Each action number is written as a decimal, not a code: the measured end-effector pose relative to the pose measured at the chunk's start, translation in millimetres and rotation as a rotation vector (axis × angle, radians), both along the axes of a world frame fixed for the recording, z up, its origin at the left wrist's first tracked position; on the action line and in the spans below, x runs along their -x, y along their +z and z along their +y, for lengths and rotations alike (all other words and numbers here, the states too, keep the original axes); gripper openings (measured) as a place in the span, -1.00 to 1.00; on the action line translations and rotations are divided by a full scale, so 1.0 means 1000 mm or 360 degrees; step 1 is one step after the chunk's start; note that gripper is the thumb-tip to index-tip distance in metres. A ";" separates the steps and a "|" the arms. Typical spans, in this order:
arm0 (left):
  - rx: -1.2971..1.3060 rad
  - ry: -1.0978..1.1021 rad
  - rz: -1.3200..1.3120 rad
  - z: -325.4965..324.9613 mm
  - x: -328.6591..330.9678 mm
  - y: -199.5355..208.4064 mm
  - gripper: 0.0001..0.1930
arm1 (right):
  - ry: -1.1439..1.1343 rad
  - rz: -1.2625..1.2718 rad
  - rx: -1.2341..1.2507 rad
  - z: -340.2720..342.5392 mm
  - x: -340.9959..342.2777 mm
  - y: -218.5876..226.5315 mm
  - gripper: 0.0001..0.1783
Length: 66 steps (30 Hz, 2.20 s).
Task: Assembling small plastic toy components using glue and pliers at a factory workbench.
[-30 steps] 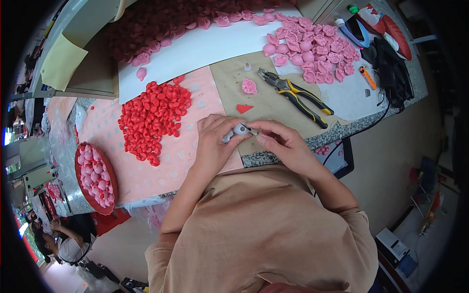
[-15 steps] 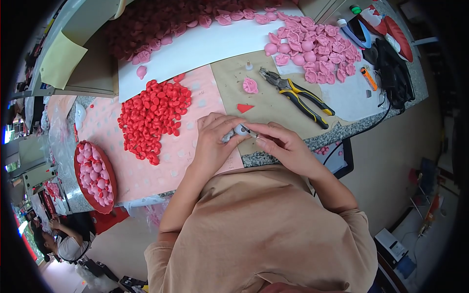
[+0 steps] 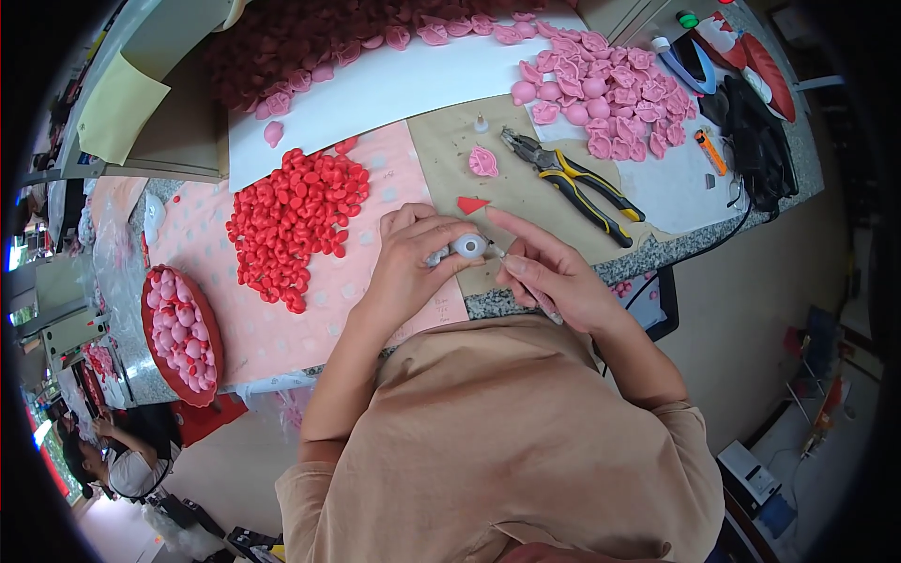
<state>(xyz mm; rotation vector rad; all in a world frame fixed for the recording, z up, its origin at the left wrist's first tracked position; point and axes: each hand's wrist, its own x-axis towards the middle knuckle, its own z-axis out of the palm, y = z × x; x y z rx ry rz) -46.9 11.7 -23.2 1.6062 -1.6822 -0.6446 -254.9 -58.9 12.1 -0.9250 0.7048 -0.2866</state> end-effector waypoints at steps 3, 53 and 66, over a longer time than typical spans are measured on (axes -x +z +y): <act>-0.0008 -0.0045 -0.0039 -0.001 -0.002 -0.001 -0.69 | 0.0164 0.0040 0.0234 -0.002 0.003 -0.008 -0.52; 0.0206 0.0176 -0.0265 0.016 0.023 0.002 -0.46 | 0.0007 0.0067 0.0023 0.018 -0.001 -0.021 -0.49; 0.0135 0.0122 -0.0256 0.013 0.021 -0.002 -0.45 | 0.0165 0.0193 0.1097 0.013 0.006 -0.016 -0.50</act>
